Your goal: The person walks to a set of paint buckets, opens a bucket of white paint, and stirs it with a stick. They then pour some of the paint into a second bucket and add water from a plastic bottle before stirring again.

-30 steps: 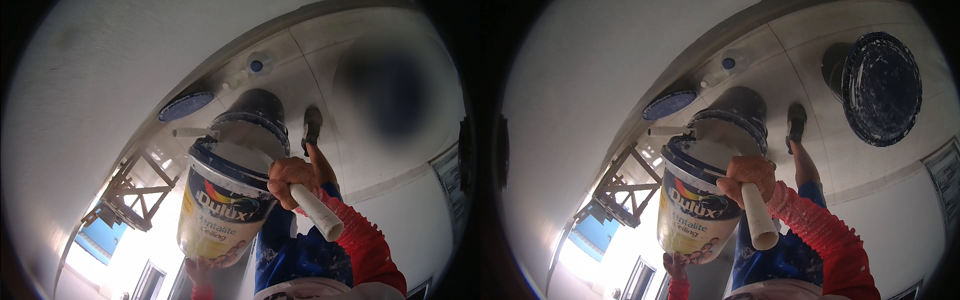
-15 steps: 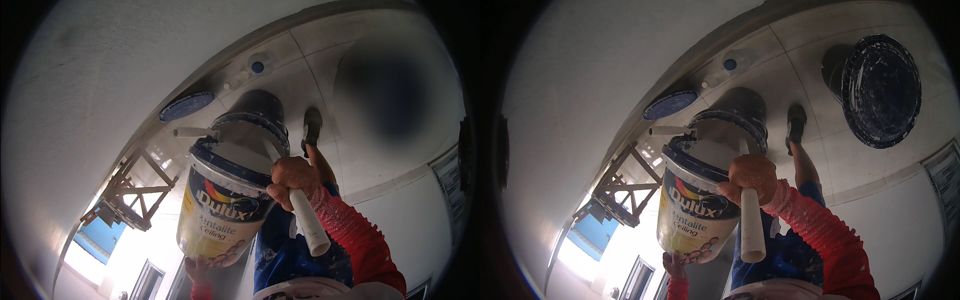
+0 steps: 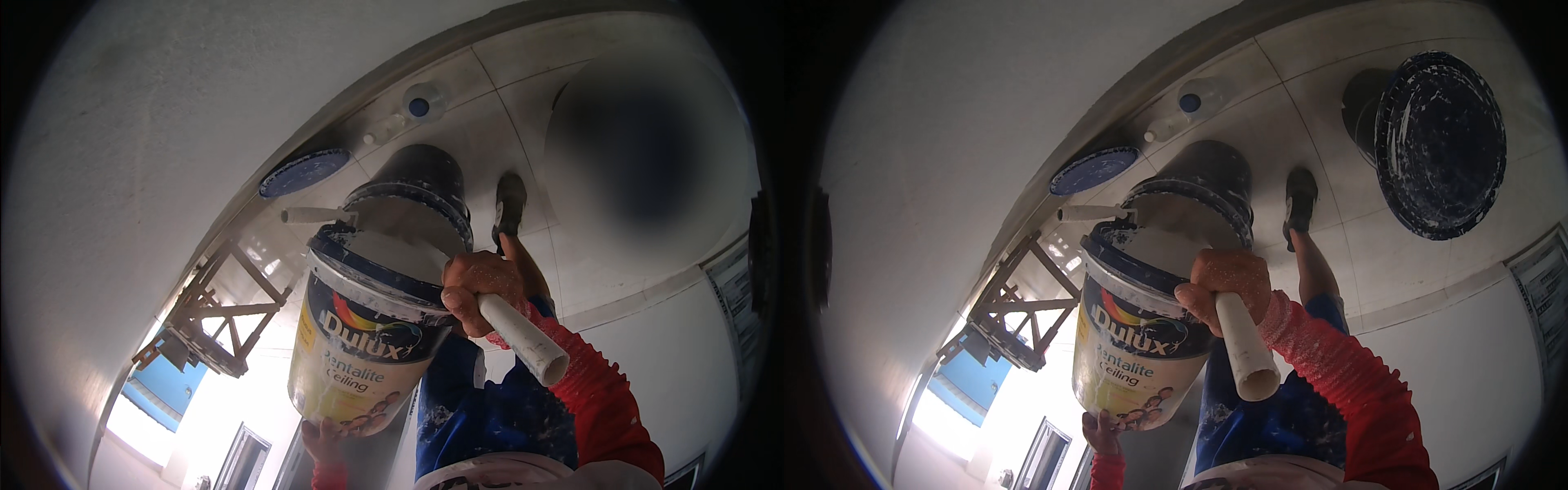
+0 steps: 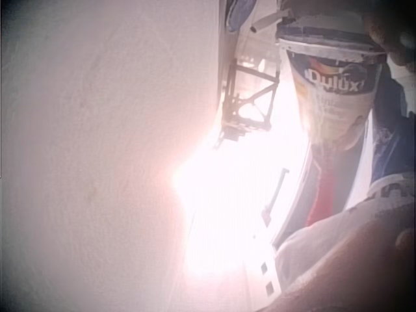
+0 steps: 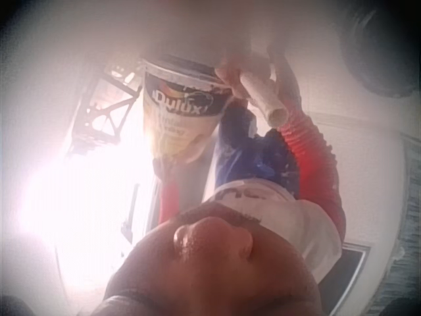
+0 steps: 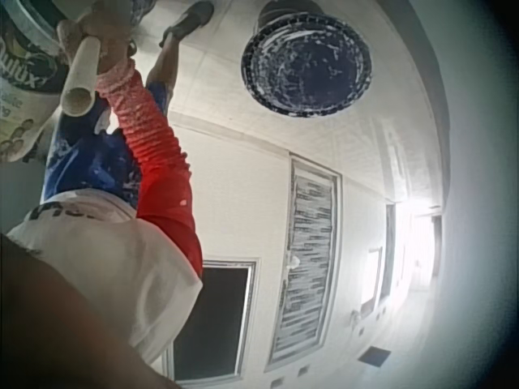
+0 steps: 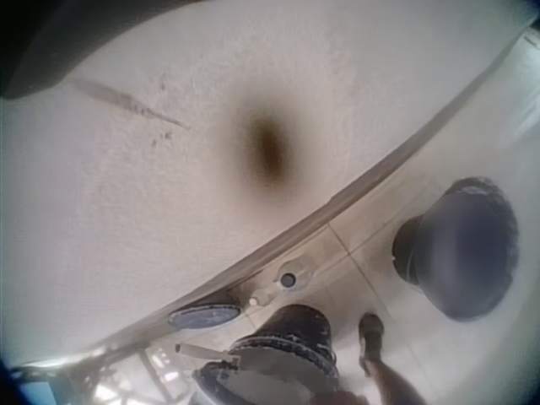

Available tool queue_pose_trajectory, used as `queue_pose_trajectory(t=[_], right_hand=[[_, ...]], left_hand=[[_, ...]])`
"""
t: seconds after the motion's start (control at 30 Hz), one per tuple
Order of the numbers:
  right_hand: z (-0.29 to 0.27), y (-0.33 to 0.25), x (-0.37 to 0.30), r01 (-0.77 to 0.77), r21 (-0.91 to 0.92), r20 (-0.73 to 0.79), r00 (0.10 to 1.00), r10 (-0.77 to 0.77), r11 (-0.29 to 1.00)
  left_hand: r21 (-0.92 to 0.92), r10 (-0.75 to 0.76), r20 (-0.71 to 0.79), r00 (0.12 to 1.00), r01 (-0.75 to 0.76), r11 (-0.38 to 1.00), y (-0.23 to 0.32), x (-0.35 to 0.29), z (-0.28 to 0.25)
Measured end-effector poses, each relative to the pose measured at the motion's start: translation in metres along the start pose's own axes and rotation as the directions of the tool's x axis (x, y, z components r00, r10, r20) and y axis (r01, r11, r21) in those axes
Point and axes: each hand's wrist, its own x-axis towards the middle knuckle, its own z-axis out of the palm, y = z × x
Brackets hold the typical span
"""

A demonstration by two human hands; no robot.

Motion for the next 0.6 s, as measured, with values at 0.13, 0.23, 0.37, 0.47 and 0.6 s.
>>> queue_pose_trajectory(t=[0.13,0.23,0.37,0.47,0.6], right_hand=[[-0.002,-0.001,0.0,0.147,-0.081,0.126,0.983,-0.136,0.986],[-0.001,-0.001,0.001,0.134,-0.074,0.098,0.987,-0.126,0.988],[0.0,0.002,0.0,0.125,-0.09,0.09,0.989,-0.117,0.988],[-0.003,0.001,0.002,0.127,-0.074,0.114,0.986,-0.118,0.989],[0.001,0.003,0.002,0.112,-0.013,-0.053,0.992,-0.112,0.994]], left_hand=[[0.007,-0.014,0.001,1.0,0.014,1.0,0.0,0.001,0.0],[0.004,-0.015,0.002,1.0,0.015,1.0,0.004,-0.001,0.004],[0.014,0.006,0.006,1.0,-0.007,1.0,-0.004,0.003,-0.005],[-0.018,0.021,-0.01,1.0,-0.021,1.0,-0.012,0.006,-0.006],[-0.035,0.019,-0.005,1.0,-0.019,0.999,-0.013,0.007,-0.009]])
